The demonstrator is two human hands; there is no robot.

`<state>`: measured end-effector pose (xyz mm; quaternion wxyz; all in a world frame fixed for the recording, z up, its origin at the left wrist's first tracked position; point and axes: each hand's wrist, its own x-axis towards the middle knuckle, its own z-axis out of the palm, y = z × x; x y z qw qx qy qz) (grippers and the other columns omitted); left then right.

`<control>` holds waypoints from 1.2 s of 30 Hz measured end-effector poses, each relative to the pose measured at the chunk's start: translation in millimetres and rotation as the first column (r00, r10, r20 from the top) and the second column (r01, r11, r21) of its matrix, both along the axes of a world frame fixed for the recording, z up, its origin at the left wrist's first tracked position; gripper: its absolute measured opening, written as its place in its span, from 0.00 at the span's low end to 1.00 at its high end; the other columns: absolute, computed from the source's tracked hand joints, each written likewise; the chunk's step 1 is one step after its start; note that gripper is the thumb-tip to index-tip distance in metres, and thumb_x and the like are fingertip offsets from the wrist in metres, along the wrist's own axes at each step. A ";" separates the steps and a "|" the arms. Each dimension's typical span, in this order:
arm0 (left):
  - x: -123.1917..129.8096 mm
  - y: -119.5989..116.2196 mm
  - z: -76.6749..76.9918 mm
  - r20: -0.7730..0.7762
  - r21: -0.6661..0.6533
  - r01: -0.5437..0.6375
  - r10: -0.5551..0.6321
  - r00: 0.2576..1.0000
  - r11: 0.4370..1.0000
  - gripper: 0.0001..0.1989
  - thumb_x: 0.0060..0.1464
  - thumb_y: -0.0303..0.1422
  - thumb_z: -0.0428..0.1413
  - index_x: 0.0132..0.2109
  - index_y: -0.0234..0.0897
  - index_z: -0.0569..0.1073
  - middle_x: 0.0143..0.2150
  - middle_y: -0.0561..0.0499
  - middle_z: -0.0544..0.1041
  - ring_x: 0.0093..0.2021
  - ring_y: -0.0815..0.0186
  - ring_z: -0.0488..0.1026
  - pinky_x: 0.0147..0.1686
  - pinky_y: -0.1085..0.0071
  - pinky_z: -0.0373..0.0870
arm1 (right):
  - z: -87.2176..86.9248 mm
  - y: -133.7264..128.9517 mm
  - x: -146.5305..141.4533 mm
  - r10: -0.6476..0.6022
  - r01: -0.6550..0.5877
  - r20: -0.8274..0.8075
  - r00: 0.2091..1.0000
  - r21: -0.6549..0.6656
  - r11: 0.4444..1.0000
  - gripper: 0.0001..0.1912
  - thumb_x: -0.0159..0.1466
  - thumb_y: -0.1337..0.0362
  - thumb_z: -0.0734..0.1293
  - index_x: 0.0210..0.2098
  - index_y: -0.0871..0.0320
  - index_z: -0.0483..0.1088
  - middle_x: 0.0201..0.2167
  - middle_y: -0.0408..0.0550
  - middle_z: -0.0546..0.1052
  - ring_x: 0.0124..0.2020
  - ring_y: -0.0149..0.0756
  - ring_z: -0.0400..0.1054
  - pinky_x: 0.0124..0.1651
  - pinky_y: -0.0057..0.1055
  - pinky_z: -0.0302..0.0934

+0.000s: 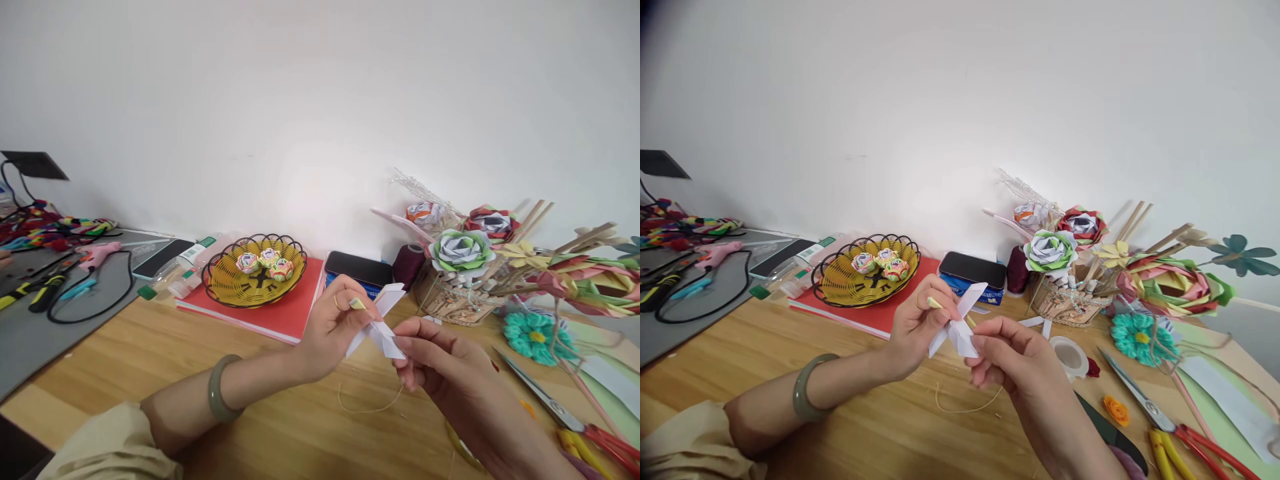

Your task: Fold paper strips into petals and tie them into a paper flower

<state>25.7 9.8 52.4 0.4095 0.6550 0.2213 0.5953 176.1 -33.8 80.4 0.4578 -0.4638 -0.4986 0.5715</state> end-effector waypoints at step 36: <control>-0.1 -0.1 4.5 -0.170 0.536 -0.160 0.291 0.942 0.829 0.08 0.48 0.23 0.56 0.38 0.30 0.74 0.36 0.42 0.77 0.38 0.67 0.74 0.38 0.70 0.73 | -5.7 2.3 11.2 -0.638 -0.260 0.430 0.638 0.901 0.347 0.12 0.58 0.72 0.64 0.42 0.55 0.67 0.31 0.48 0.68 0.31 0.33 0.66 0.28 0.27 0.63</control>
